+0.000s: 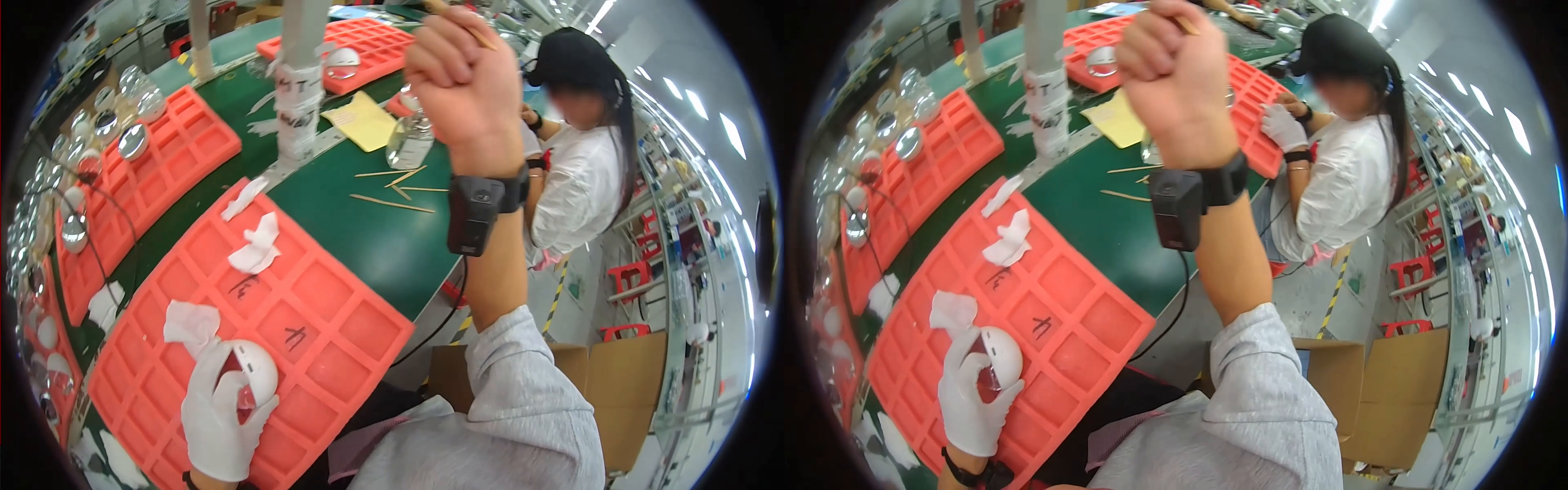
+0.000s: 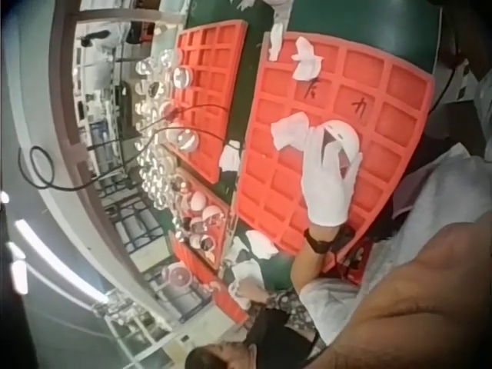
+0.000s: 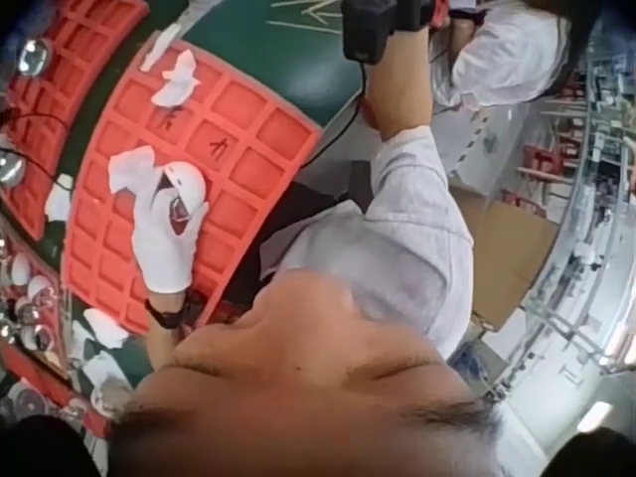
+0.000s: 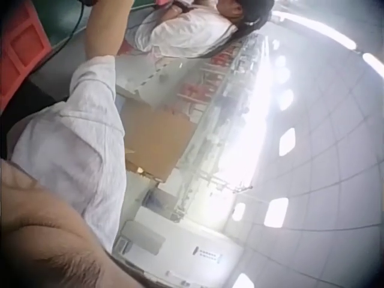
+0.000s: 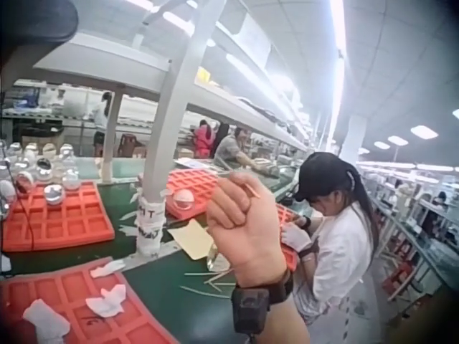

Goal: The person wipes a round electronic device with a cloth and uses a wooden stick to clean its ports and crevices. The person then applies a substance to the seams with the stick and wipes the device again.

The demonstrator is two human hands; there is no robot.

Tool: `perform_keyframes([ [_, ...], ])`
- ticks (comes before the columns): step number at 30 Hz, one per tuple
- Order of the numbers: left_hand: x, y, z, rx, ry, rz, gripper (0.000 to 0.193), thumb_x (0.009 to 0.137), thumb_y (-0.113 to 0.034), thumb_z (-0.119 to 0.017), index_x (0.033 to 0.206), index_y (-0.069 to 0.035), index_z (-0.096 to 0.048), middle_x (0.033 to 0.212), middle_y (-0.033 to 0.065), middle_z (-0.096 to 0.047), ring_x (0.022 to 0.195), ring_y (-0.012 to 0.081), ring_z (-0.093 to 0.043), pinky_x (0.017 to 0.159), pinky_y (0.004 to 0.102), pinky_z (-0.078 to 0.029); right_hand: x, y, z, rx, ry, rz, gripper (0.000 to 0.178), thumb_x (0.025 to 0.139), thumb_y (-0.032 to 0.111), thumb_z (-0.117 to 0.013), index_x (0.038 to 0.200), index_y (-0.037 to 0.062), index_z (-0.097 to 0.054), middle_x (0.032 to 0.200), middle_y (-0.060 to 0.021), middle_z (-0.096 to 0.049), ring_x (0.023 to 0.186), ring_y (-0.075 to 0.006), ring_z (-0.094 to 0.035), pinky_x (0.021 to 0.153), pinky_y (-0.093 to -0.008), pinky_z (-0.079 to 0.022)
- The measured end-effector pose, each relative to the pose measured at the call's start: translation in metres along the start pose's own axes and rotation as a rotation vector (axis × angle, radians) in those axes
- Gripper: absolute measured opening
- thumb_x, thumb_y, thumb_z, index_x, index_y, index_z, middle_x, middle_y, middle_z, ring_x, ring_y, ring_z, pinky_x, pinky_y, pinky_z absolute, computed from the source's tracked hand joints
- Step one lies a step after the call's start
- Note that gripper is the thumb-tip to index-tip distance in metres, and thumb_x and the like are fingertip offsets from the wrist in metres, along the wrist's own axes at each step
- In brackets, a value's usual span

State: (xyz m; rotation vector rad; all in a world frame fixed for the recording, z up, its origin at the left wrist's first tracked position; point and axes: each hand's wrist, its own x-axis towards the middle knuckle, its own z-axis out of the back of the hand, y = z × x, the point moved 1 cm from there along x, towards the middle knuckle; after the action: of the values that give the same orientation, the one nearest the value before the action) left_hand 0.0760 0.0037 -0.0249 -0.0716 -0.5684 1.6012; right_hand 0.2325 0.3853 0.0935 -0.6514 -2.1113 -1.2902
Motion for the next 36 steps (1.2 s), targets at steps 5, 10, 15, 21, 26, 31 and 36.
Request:
perform_keyframes([
  [5, 0.012, -0.003, -0.001, 0.004, 0.054, -0.032, 0.060, 0.058, -0.007, -0.093, 0.103, -0.006, -0.053, 0.132, 0.0213, -0.057, 0.109, 0.0425, -0.062, 0.082, 0.0431, -0.056, -0.016, -0.052, -0.026, -0.080, -0.720, -0.019, 0.029, 0.104, 0.017, -0.046, 0.075, 0.0127, -0.046, 0.057, 0.0076, -0.030, 0.046, -0.0062, -0.027, 0.044, -0.0255, -0.022],
  [10, -0.007, -0.012, 0.001, -0.035, -0.044, 0.023, 0.057, 0.058, -0.008, -0.093, 0.097, -0.006, -0.052, 0.129, 0.0209, -0.058, 0.106, 0.0419, -0.063, 0.082, 0.0424, -0.056, -0.030, -0.145, -0.038, -0.293, -0.818, -0.020, 0.037, 0.106, 0.029, -0.047, 0.074, 0.0104, -0.047, 0.056, 0.0056, -0.033, 0.046, -0.0072, -0.029, 0.045, -0.0256, -0.021],
  [15, 0.006, -0.011, 0.001, -0.028, -0.029, -0.006, 0.056, 0.058, -0.007, -0.093, 0.096, -0.007, -0.052, 0.128, 0.0219, -0.057, 0.110, 0.0417, -0.061, 0.087, 0.0424, -0.054, -0.007, -0.176, -0.055, -0.344, -0.522, -0.377, 0.043, 0.109, 0.034, -0.045, 0.076, 0.0071, -0.054, 0.055, 0.0036, -0.041, 0.044, -0.0060, -0.033, 0.043, -0.0245, -0.024],
  [21, 0.002, 0.004, -0.007, -0.240, -0.086, 0.037, 0.058, 0.057, -0.005, -0.093, 0.097, -0.008, -0.052, 0.130, 0.0221, -0.055, 0.114, 0.0412, -0.059, 0.091, 0.0444, -0.053, -0.001, -0.191, -0.062, -0.109, -0.410, -0.591, 0.043, 0.109, 0.034, -0.045, 0.078, 0.0064, -0.055, 0.054, 0.0028, -0.043, 0.043, -0.0059, -0.035, 0.042, -0.0238, -0.027],
  [26, 0.001, -0.004, -0.002, -0.141, -0.042, 0.061, 0.064, 0.058, -0.013, -0.094, 0.110, -0.007, -0.056, 0.128, 0.0208, -0.055, 0.115, 0.0410, -0.058, 0.093, 0.0461, -0.052, -0.023, -0.204, -0.070, -0.137, -0.347, -0.627, 0.041, 0.110, 0.033, -0.044, 0.080, 0.0057, -0.054, 0.055, 0.0017, -0.047, 0.043, -0.0057, -0.039, 0.040, -0.0226, -0.028],
  [31, 0.007, 0.002, 0.002, -0.039, 0.060, 0.105, 0.071, 0.061, -0.028, -0.093, 0.120, -0.007, -0.058, 0.126, 0.0175, -0.057, 0.118, 0.0395, -0.056, 0.097, 0.0482, -0.047, -0.028, -0.201, -0.102, -0.259, -0.354, -0.663, 0.031, 0.109, 0.026, -0.046, 0.088, 0.0052, -0.055, 0.058, 0.0007, -0.051, 0.043, -0.0057, -0.043, 0.038, -0.0222, -0.029],
  [36, 0.017, 0.028, -0.010, -0.298, 0.023, 0.015, 0.086, 0.060, -0.038, -0.093, 0.129, -0.008, -0.053, 0.123, 0.0132, -0.057, 0.118, 0.0362, -0.054, 0.102, 0.0503, -0.042, -0.047, -0.191, -0.131, -0.251, -0.439, -0.792, 0.023, 0.109, 0.019, -0.045, 0.094, 0.0044, -0.055, 0.060, -0.0004, -0.052, 0.041, -0.0058, -0.041, 0.038, -0.0223, -0.030],
])
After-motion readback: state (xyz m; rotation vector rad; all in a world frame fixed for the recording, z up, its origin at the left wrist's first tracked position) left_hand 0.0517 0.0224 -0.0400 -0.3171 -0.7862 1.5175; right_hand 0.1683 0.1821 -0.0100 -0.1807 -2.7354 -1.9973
